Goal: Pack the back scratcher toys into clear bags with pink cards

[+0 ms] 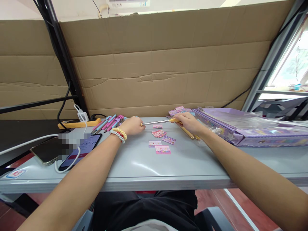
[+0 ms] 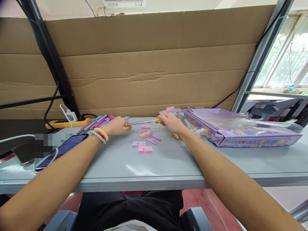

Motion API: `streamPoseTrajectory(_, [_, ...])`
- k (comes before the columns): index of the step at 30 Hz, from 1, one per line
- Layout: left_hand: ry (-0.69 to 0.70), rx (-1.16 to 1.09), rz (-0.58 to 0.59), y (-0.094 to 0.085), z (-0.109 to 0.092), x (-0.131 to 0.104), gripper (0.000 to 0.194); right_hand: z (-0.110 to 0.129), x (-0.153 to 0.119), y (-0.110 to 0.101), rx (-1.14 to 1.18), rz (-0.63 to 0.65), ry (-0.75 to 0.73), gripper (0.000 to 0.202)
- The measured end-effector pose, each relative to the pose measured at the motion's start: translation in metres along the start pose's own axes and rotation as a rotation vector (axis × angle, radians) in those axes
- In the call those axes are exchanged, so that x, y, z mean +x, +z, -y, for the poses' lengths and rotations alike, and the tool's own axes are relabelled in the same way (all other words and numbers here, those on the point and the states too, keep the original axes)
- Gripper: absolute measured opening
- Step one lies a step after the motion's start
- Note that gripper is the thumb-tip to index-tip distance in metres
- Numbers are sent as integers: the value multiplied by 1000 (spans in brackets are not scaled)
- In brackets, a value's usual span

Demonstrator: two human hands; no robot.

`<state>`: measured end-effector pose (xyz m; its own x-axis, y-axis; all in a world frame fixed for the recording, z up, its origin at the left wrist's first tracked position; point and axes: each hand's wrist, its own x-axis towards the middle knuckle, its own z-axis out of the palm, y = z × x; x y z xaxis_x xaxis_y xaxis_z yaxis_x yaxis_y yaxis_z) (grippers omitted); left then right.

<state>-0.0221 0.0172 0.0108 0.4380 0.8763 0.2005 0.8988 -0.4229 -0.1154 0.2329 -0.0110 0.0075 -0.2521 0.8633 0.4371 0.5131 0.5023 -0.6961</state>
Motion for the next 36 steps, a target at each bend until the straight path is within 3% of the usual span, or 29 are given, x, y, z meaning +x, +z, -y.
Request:
streamPoseTrajectory(4, [1,-9,13,-2,-3,-2,36,-2,1,0,8,-22,-17,32])
streamPoseTrajectory(12, [-14,17,18,1,0,0,34,-16,4,2,50,116,236,37])
streamPoseTrajectory(30, [-11,3,11,0,1,0,38,-14,4,-5,43,137,46,37])
streamPoseTrajectory(36, [0,38,15,0,-1,-1,38,-5,1,-2,-5,133,108,26])
